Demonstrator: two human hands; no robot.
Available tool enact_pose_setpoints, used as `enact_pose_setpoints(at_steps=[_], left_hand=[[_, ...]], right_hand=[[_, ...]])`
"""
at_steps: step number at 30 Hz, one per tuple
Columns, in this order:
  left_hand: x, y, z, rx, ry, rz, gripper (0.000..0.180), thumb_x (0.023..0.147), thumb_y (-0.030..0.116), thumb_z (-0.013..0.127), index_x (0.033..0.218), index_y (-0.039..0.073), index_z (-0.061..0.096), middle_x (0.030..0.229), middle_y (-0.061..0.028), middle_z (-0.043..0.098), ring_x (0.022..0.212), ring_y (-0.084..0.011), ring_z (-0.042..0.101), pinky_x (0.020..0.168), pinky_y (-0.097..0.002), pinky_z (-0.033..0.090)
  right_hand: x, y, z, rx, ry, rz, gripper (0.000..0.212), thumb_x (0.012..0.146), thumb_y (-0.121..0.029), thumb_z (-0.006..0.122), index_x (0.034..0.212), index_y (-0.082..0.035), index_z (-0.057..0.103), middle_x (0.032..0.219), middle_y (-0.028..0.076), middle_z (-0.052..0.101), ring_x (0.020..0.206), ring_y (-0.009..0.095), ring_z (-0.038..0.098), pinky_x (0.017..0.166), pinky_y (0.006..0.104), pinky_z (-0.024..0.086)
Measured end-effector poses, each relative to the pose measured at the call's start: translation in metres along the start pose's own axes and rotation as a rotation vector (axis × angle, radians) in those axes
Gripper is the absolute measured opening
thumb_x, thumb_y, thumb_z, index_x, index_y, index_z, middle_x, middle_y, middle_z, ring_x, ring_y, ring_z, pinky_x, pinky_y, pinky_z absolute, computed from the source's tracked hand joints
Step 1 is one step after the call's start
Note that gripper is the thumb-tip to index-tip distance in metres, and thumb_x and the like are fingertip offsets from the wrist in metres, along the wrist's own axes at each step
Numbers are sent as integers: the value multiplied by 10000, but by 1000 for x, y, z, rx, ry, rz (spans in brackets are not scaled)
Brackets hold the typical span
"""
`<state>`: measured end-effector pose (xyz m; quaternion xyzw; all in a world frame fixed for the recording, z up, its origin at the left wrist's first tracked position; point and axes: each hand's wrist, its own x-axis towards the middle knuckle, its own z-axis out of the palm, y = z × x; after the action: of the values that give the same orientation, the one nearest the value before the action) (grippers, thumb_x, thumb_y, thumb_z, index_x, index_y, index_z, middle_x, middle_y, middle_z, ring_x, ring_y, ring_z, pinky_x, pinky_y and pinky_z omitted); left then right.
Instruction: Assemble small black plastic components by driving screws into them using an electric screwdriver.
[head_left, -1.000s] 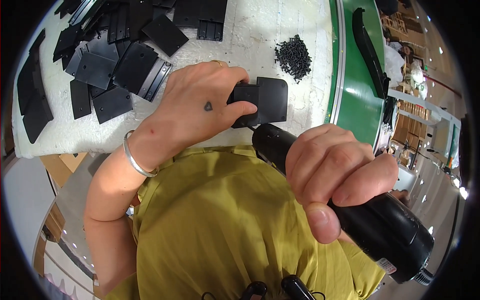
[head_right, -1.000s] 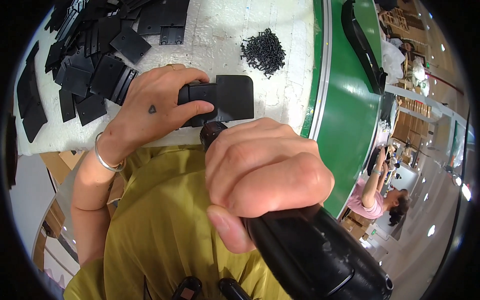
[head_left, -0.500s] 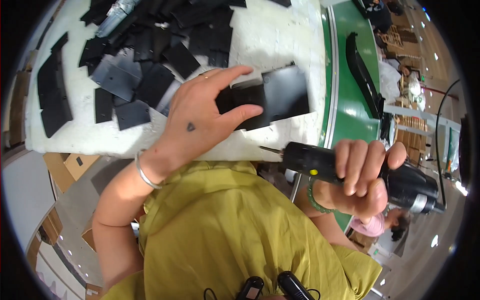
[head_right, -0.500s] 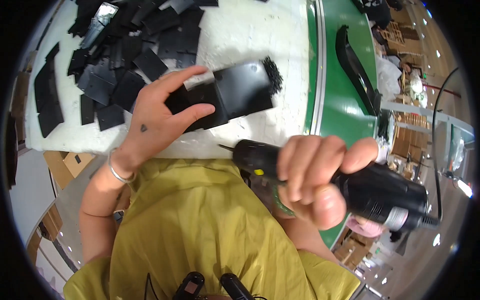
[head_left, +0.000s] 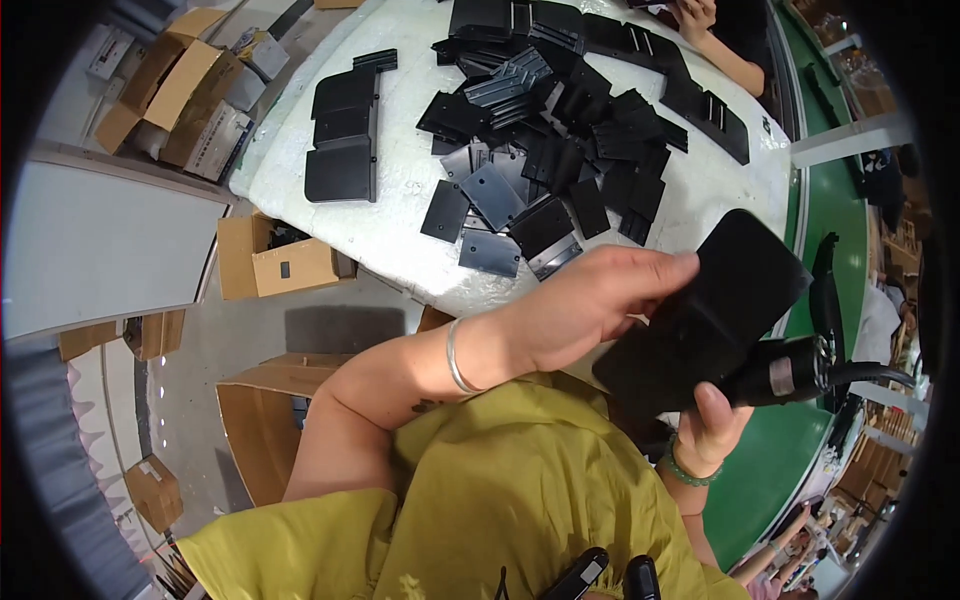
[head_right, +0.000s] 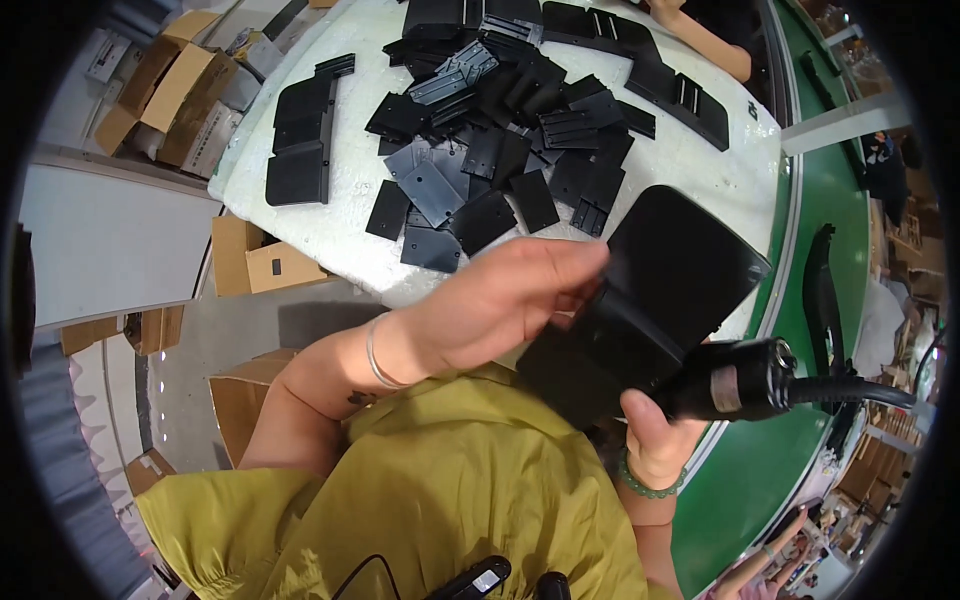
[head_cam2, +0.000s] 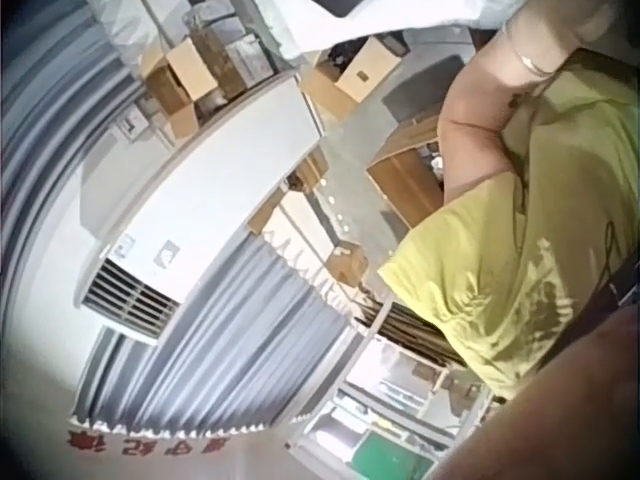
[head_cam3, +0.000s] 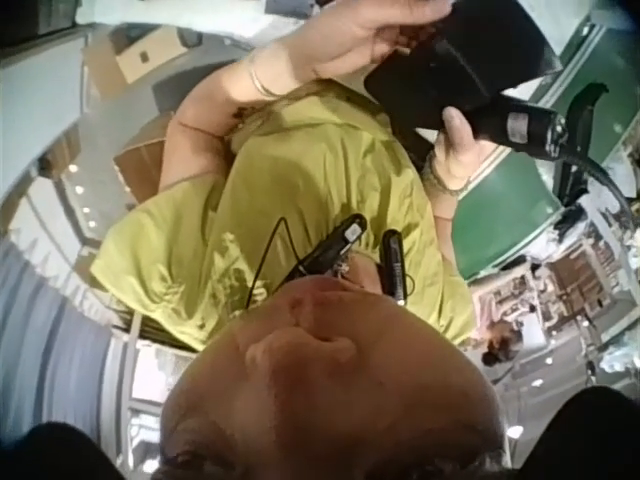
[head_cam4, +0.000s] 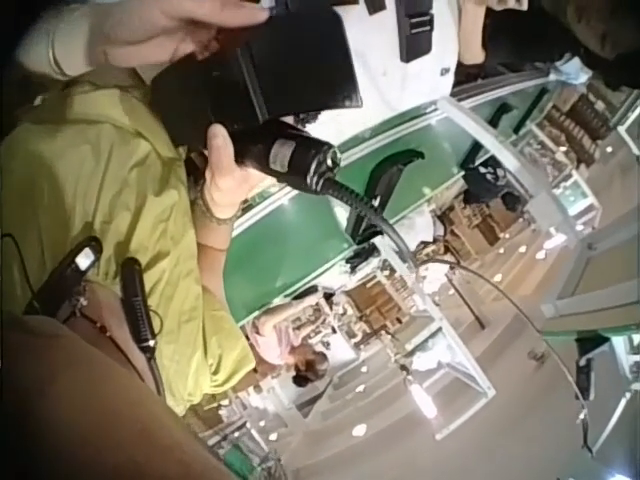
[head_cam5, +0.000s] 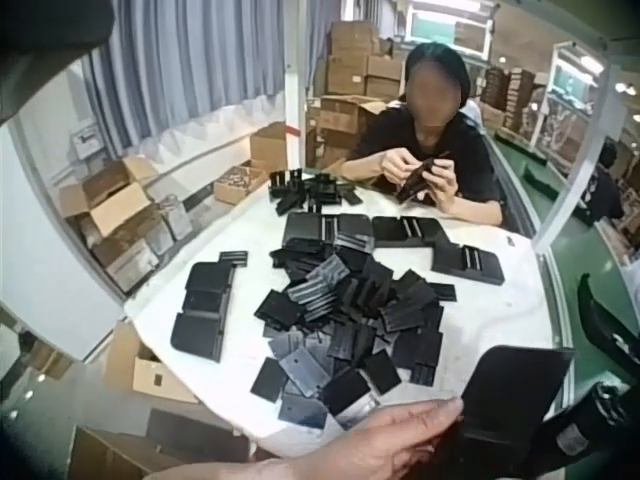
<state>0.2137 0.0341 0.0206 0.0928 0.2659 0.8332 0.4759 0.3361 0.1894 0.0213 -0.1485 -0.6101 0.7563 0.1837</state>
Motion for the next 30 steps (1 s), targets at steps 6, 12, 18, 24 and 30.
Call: enact_pose_setpoints(at_steps=[6,12,18,24,30], left_hand=[[-30,20,-35,22,17,-115,504,921,455,399,908,-15,581,853,-79,601,769,-144,584,668,-275,471],[-56,12,-24,413,112,-1,445,889,234,540,1260,9,442,1095,-103,570,891,-143,580,696,-222,488],[-83,20,-43,576,720,478,79,834,45,617,895,51,566,923,-5,620,821,-50,543,690,-197,448],[-141,88,-129,651,1121,528,197,856,115,607,1030,24,583,917,-28,626,758,-92,600,656,-213,524],[-147,87,-142,526,1129,450,180,833,113,638,990,30,613,879,-25,627,758,-90,591,652,-219,520]], right_hand=[[-14,-12,-25,-106,-168,39,867,546,-133,760,1303,0,358,1241,130,467,1155,277,450,1007,393,326],[5,7,-15,-64,-26,110,821,574,-232,775,1268,-9,397,1201,100,466,1107,227,461,971,342,353],[23,-3,23,-31,-248,150,718,702,-312,732,1233,24,387,1037,207,591,718,217,635,577,230,435],[31,1,3,66,-95,127,517,752,-139,596,1187,57,398,917,183,594,584,154,533,570,238,439],[25,6,6,181,-138,164,499,762,-116,582,1194,49,395,893,162,590,577,144,507,547,217,413]])
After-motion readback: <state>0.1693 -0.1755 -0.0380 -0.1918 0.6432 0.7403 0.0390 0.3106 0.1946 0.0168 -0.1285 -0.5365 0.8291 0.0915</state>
